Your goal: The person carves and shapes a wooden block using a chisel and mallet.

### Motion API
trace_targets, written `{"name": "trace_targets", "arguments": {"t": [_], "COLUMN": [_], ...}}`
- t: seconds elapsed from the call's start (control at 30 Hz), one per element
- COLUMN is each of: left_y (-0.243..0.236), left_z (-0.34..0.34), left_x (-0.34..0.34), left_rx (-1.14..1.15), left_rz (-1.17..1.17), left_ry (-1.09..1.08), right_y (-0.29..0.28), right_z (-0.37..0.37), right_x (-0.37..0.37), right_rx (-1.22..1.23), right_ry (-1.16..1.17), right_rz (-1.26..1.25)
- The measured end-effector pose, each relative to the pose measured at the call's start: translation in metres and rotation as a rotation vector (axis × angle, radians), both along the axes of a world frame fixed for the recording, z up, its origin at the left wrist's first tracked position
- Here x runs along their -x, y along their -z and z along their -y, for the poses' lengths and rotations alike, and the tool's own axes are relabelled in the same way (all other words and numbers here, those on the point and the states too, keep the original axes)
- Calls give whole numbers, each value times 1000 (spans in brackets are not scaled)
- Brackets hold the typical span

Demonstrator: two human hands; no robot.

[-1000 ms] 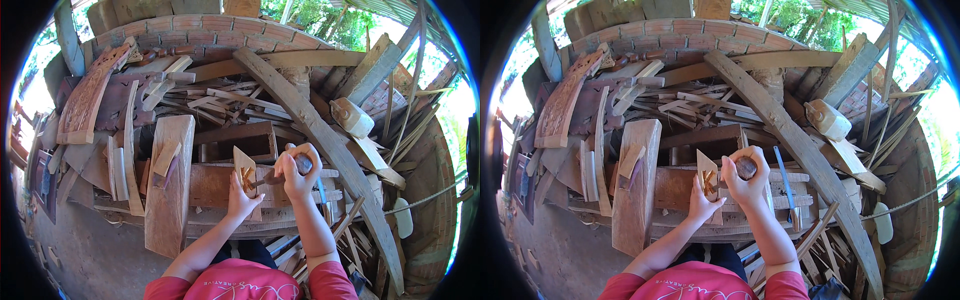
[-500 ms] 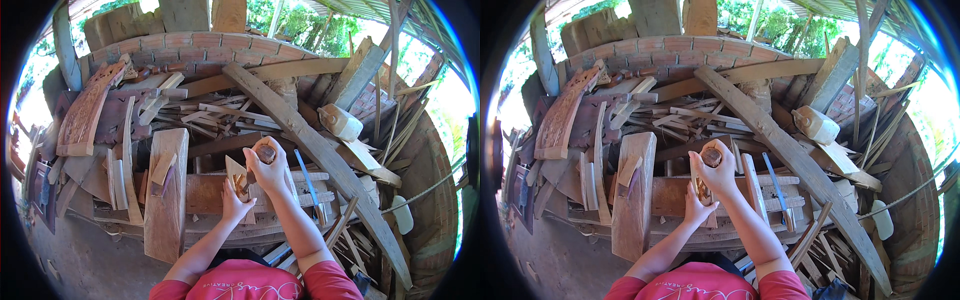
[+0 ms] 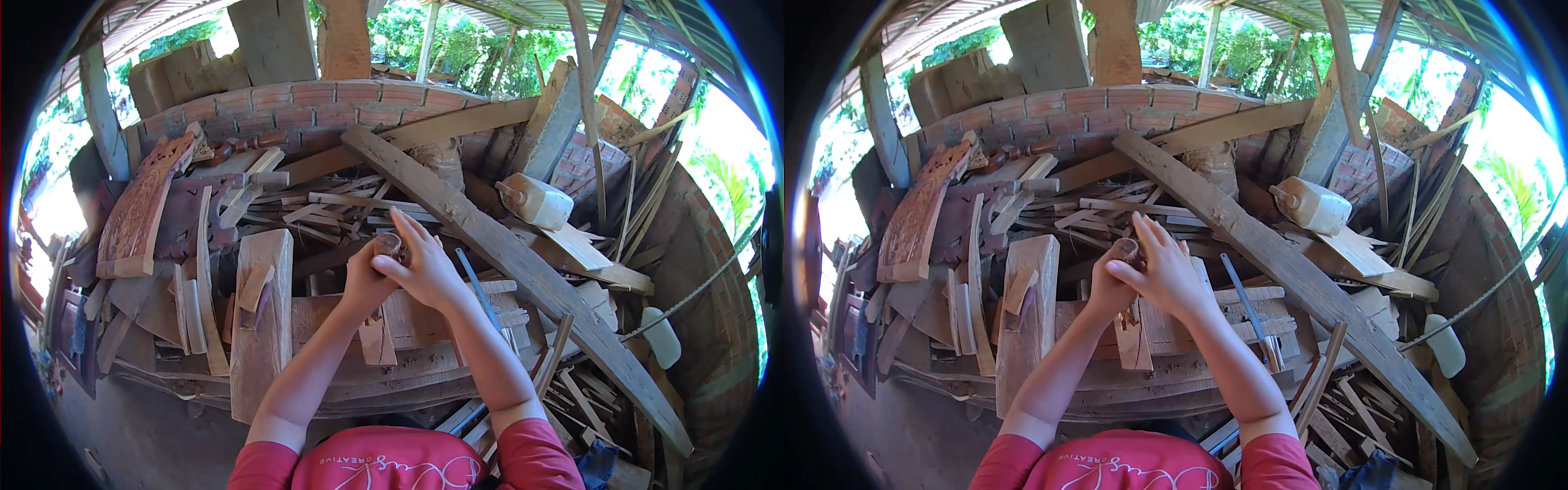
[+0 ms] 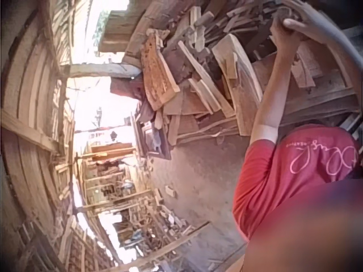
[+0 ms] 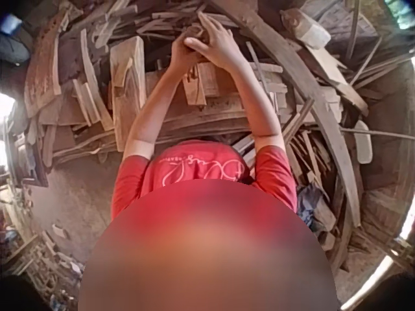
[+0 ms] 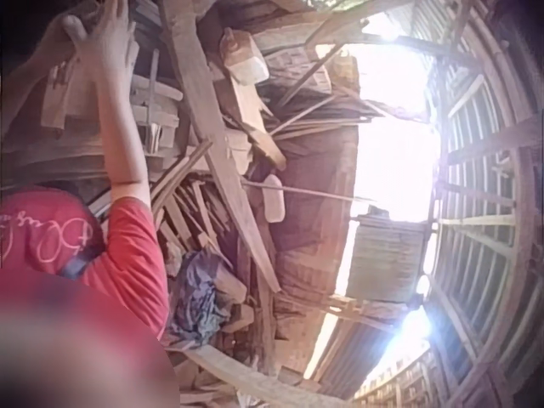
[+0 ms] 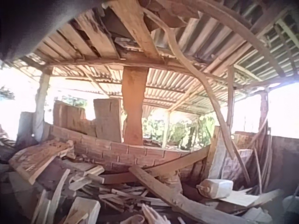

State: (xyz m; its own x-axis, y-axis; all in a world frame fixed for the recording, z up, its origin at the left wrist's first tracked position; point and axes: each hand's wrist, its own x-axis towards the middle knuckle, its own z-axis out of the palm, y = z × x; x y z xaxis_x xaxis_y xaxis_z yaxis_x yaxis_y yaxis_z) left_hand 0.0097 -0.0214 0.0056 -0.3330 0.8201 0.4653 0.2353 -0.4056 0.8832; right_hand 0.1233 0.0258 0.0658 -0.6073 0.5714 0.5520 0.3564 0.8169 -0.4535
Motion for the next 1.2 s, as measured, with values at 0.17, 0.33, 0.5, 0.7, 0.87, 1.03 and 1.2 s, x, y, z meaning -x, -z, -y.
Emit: {"name": "trace_targets", "arguments": {"t": [0.17,0.33,0.5,0.7,0.87,1.03,1.2], "left_y": [9,-1,-9,-9,-8,-15,-16], "left_z": [-3,-6,-9,-12,-13,-13,-18], "left_x": [0,-18,-16,-18,-18,-18,-23], "left_rx": [-9,-89,-80,-78,-47,2,17], "left_rz": [64,-16,-40,-32,-24,-33,-74], "left_ry": [-144,-166,-165,-170,-134,-133,-107], "right_y": [60,185,215,174,90,-15,-60], "right_z": [-12,20,46,64,30,-22,-15], "right_x": [-55,-118,-135,-164,-187,-192,-124], "right_rx": [352,443,399,653,656,233,599], "right_ry": [307,739,758,615,427,136,-448], "right_rz": [104,650,608,634,426,-270,-751]}}
